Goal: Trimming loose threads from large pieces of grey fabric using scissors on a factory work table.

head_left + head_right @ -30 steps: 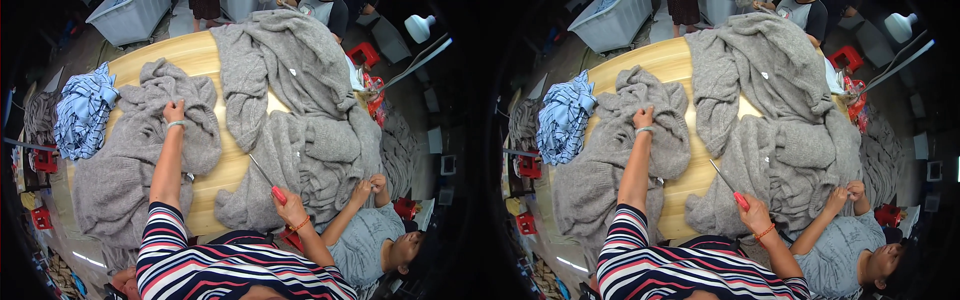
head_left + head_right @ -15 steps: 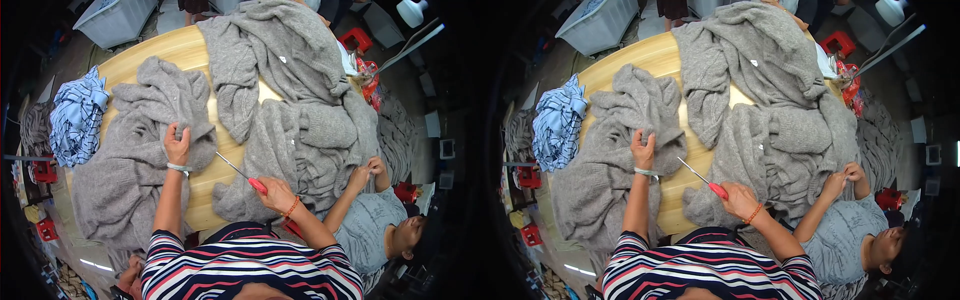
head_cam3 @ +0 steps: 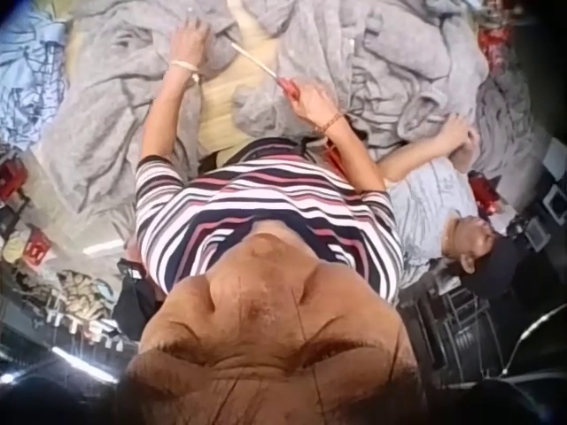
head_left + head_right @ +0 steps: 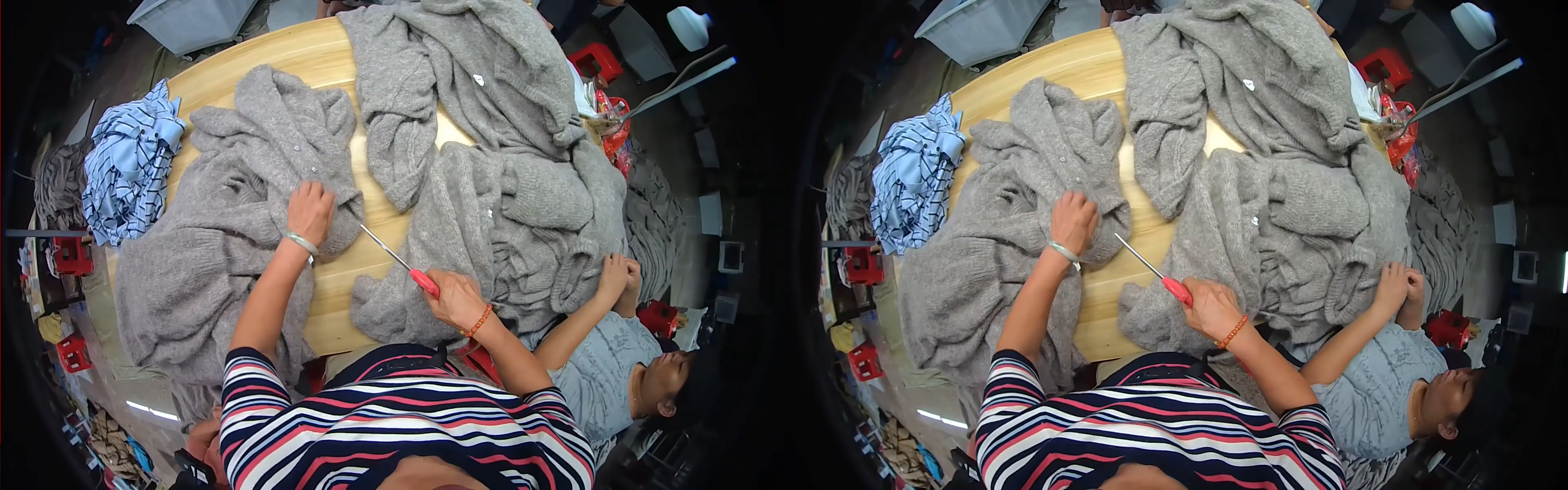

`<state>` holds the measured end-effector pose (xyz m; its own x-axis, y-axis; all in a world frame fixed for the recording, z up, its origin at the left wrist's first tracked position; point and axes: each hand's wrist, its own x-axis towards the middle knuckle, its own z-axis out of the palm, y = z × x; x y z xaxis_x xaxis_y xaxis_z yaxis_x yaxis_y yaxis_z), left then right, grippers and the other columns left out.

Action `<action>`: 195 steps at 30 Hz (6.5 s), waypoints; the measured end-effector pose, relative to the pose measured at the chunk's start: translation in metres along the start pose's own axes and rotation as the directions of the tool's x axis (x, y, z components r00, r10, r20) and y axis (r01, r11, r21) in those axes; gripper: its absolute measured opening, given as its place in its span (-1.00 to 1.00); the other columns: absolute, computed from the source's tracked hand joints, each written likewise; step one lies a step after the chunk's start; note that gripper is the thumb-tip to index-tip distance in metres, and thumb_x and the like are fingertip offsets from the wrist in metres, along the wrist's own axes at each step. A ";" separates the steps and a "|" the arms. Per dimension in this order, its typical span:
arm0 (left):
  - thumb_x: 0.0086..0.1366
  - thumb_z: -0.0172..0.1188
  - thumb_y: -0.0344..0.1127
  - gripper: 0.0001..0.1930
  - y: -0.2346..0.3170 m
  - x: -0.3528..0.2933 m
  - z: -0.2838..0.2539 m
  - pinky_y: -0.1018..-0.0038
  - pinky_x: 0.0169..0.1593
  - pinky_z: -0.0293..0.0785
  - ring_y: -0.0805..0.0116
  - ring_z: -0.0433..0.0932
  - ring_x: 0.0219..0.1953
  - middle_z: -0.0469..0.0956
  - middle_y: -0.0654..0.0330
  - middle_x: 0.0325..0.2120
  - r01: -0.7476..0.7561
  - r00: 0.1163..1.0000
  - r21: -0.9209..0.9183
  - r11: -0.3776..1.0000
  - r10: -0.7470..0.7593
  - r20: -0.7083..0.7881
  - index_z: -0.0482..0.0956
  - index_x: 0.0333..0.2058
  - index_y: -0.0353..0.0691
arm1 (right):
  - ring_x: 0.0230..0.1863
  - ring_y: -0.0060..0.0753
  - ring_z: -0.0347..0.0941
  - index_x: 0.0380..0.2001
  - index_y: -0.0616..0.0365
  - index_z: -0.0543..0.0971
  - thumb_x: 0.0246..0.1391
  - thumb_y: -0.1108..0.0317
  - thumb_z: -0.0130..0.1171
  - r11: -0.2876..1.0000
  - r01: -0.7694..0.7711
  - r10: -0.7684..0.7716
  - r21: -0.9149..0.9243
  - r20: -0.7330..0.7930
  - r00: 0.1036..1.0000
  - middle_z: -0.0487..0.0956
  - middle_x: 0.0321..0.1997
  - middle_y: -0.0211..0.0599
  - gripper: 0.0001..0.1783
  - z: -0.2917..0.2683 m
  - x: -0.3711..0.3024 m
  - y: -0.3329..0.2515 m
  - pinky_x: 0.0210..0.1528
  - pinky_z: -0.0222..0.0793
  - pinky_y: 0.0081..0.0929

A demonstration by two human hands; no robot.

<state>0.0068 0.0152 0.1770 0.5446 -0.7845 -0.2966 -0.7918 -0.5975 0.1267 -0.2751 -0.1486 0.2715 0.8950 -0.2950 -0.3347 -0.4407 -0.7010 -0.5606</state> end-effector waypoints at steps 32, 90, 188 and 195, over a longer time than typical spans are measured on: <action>0.12 0.29 0.07 -0.26 -0.036 0.005 0.068 -0.04 0.42 -0.33 -0.06 -0.19 0.45 -0.10 0.01 0.42 -0.038 0.913 -0.139 0.990 -0.022 -0.408 0.29 0.29 0.15 | -0.28 0.18 0.57 -0.36 0.18 0.62 0.09 0.16 0.09 0.988 0.021 0.009 -0.152 0.198 0.980 0.62 -0.39 0.11 -0.70 0.028 0.128 -0.059 -0.19 0.46 0.01; 0.36 0.16 -0.19 -0.44 0.105 0.016 -0.233 0.38 0.12 0.48 0.19 0.48 0.10 0.44 -0.02 0.12 -0.501 0.851 -0.852 -0.154 0.094 -0.517 0.28 0.25 -0.28 | -0.24 0.28 0.52 -0.31 0.12 0.55 0.07 0.19 0.07 0.969 -0.175 0.205 0.176 -0.170 0.964 0.59 -0.38 0.14 -0.76 0.008 -0.038 0.048 -0.15 0.42 0.09; 0.10 0.32 -0.11 -0.72 0.155 -0.013 -0.001 0.28 -0.07 0.31 0.13 0.44 -0.17 0.53 0.15 -0.34 -0.602 0.798 -0.270 0.752 0.558 -0.226 0.62 -0.30 -0.16 | -0.29 0.20 0.53 -0.18 0.07 0.56 0.10 0.25 0.18 0.921 -0.069 0.205 0.384 -0.326 0.923 0.59 -0.38 0.02 -0.76 -0.023 -0.065 0.068 -0.27 0.44 -0.10; 0.16 0.32 -0.22 -0.72 0.091 -0.018 0.056 0.28 -0.04 0.42 0.15 0.52 -0.17 0.59 0.07 -0.29 -0.191 0.926 -0.819 0.540 -0.178 -0.333 0.62 -0.23 -0.27 | -0.31 -0.28 0.65 -0.19 0.21 0.58 0.09 0.41 0.12 0.934 -0.119 0.216 0.335 -0.266 0.939 0.66 -0.36 -0.15 -0.79 -0.019 -0.067 0.069 -0.21 0.50 -0.42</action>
<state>-0.0902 -0.0160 0.1405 0.7372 -0.6755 0.0181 -0.3052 -0.3089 0.9008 -0.3644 -0.1897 0.2699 0.7641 -0.6013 -0.2336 -0.5420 -0.4020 -0.7380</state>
